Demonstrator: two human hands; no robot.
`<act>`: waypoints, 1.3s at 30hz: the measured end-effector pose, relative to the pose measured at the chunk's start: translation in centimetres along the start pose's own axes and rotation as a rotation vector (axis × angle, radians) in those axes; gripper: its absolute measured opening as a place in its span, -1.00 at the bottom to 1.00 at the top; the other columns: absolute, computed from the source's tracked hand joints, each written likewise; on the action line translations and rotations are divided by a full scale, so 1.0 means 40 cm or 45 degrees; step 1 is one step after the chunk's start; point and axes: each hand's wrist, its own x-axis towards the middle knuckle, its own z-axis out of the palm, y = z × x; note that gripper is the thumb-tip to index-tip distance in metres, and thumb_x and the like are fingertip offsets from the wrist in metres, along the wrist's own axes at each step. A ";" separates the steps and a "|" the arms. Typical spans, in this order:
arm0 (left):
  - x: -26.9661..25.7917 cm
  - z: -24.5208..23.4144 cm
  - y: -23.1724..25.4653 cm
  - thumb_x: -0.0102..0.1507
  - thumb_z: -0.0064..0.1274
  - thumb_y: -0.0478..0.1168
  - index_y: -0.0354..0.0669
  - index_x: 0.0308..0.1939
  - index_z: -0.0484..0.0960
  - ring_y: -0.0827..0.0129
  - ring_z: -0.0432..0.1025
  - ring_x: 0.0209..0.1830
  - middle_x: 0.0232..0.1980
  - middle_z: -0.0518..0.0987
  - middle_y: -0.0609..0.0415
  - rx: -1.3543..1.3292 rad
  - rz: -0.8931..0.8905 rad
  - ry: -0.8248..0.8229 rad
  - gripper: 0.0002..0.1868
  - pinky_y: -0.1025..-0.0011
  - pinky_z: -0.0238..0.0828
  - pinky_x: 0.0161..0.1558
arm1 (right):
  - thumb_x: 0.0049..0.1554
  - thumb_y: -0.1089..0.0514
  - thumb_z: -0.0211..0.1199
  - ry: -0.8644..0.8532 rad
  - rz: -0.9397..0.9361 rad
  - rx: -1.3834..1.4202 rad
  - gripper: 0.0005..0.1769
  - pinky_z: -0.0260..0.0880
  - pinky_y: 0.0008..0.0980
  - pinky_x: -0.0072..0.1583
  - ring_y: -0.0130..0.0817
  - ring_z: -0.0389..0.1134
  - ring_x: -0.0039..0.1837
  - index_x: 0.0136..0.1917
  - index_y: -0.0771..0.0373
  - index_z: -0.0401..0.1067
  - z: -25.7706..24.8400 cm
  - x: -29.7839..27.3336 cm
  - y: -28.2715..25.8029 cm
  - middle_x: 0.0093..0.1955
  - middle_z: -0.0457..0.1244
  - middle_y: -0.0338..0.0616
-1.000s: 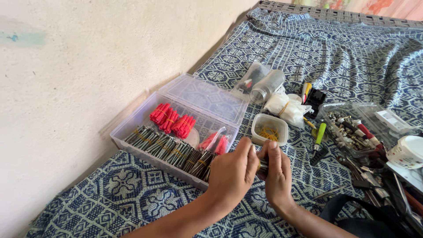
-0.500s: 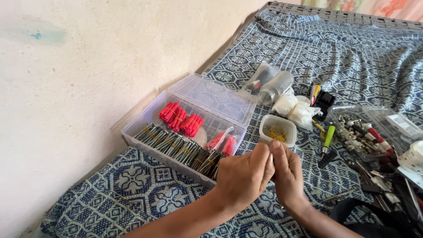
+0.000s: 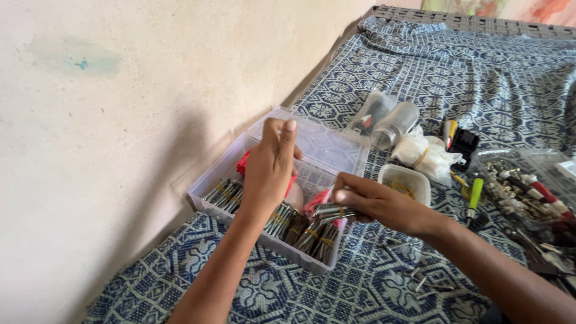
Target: The person assembles small metal hardware pieces by hand, inserting pins into cylindrical bodies and securing them with rubber bands. They repeatedly pick up components from a plastic container and the floor, align them, and place the finished units back into the container.
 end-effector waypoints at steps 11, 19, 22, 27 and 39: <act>-0.007 -0.001 0.001 0.41 -0.49 0.34 -0.22 -0.04 0.43 0.43 0.49 -0.64 -0.53 0.54 0.10 -0.091 0.120 0.007 -0.31 0.38 0.34 -0.62 | 0.25 -0.06 0.13 -0.370 -0.073 -0.335 -0.64 0.34 -0.31 0.15 -0.45 0.37 0.08 0.18 0.19 0.45 0.077 0.161 -0.048 0.02 0.38 -0.25; -0.022 0.023 0.022 0.39 -0.50 0.36 -0.22 -0.07 0.51 0.26 0.51 -0.64 -0.63 0.50 0.02 0.055 0.096 -0.067 -0.26 0.26 0.33 -0.57 | 0.21 0.13 0.17 -0.218 -0.135 -0.512 -0.71 0.47 -0.29 0.16 -0.32 0.45 0.10 0.16 0.30 0.48 0.057 0.131 -0.015 0.08 0.43 -0.06; -0.031 0.031 0.030 0.40 -0.47 0.34 -0.23 -0.08 0.51 0.20 0.54 -0.60 -0.59 0.54 -0.02 0.047 0.098 -0.101 -0.29 0.24 0.37 -0.55 | 0.18 0.20 0.19 -0.077 -0.288 -0.645 -0.71 0.48 -0.26 0.12 -0.25 0.48 0.06 0.16 0.30 0.49 0.064 0.129 -0.005 0.06 0.45 -0.03; -0.051 0.047 0.047 0.43 -0.35 0.25 -0.24 -0.18 0.50 0.17 0.56 -0.55 -0.41 0.60 -0.06 -0.010 0.131 -0.126 -0.39 0.24 0.42 -0.50 | 0.08 0.21 0.32 0.126 -0.288 -0.702 -0.72 0.49 -0.20 0.03 -0.15 0.50 -0.05 0.06 0.34 0.48 0.089 0.132 0.027 -0.08 0.45 0.04; -0.219 0.180 0.121 0.39 0.00 -0.20 -0.26 -0.19 0.50 0.09 0.52 -0.28 -0.25 0.57 -0.07 -0.336 0.344 -0.437 -0.83 0.23 0.42 -0.29 | 0.13 0.15 0.29 0.608 0.154 -0.451 -0.78 0.46 -0.32 -0.11 -0.42 0.43 -0.18 0.05 0.23 0.55 -0.016 -0.194 0.064 -0.18 0.45 -0.21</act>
